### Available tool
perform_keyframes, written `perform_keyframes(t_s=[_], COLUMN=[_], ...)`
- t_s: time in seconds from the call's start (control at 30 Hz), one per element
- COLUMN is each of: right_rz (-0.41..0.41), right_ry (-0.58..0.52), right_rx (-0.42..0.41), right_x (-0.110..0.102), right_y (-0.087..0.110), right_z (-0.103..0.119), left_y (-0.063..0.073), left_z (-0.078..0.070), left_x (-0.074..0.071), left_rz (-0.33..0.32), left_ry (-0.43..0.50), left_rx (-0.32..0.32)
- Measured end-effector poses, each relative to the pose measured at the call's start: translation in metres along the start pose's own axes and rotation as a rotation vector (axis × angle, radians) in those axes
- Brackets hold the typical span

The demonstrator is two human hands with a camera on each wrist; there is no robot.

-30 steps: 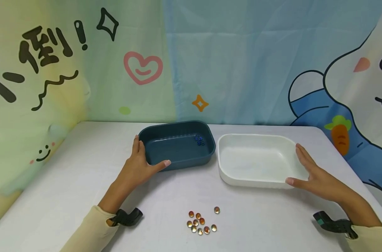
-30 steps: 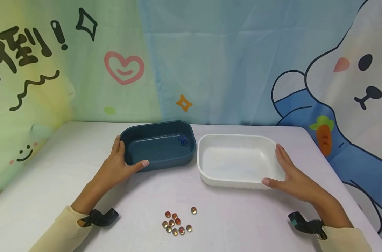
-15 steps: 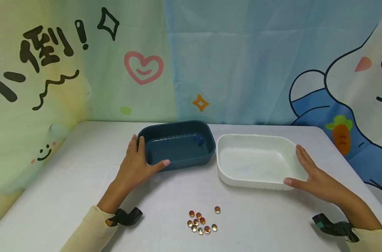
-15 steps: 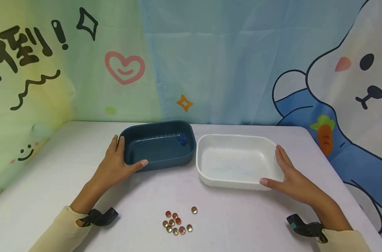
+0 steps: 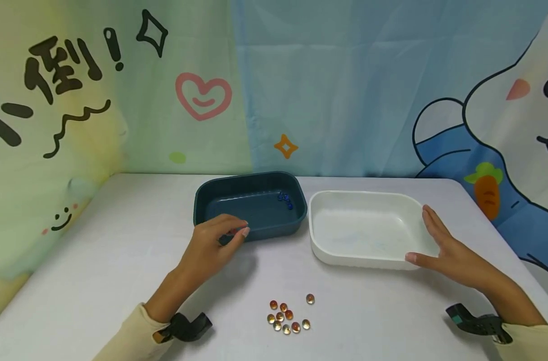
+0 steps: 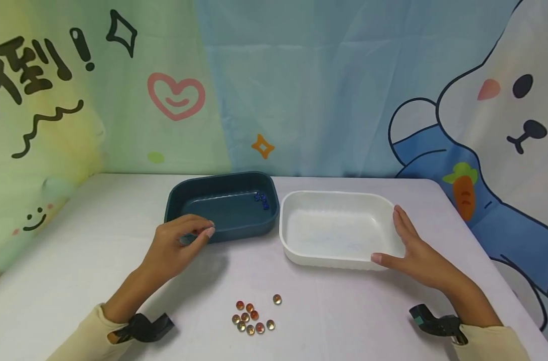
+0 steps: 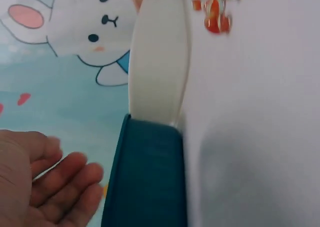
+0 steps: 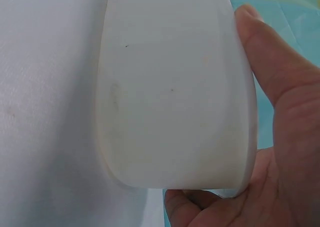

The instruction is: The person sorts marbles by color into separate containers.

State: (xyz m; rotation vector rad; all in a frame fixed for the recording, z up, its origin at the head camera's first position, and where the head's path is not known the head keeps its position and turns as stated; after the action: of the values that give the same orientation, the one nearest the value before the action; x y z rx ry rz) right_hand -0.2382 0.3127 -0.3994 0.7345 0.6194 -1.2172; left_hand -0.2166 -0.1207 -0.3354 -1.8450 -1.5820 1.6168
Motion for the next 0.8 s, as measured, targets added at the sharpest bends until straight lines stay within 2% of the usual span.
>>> perform_keyframes(t_s=[0.17, 0.27, 0.33, 0.43, 0.57, 0.63, 0.8], right_rz=[0.003, -0.001, -0.004, -0.008, -0.013, -0.019, -0.025], right_ry=[-0.017, -0.014, -0.013, -0.019, -0.021, -0.007, 0.011], right_rx=[-0.011, -0.013, -0.017, -0.024, -0.022, -0.013, -0.008], right_x=[0.001, 0.0, -0.001, -0.002, -0.004, -0.004, -0.001], right_y=[-0.001, -0.001, 0.0, 0.0, 0.002, 0.002, 0.003], right_z=[0.001, 0.001, 0.001, 0.002, 0.001, 0.0, -0.002], left_y=[0.013, 0.021, 0.025, 0.031, 0.038, 0.04, 0.046], left_z=[0.005, 0.003, 0.001, -0.004, -0.009, -0.01, -0.013], left_x=[0.027, 0.042, 0.049, 0.061, 0.072, 0.074, 0.073], left_rz=[0.205, 0.321, 0.371, 0.491, 0.63, 0.648, 0.641], left_ry=[0.279, 0.39, 0.441, 0.494, 0.525, 0.53, 0.55], left_rx=[-0.238, -0.317, -0.342, -0.363, -0.362, -0.366, -0.36])
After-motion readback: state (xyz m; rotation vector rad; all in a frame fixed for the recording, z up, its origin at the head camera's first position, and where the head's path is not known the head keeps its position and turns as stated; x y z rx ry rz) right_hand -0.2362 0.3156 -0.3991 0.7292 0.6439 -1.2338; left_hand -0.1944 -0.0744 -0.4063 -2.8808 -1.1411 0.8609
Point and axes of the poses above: each hand's wrist, its own y-axis away from the middle knuckle, its own x-axis out of the palm, z = x × y, the point moved 7 cm from there along -y, towards the middle knuckle, and after that the axes turned 7 degrees about x, right-handed, at the moved point
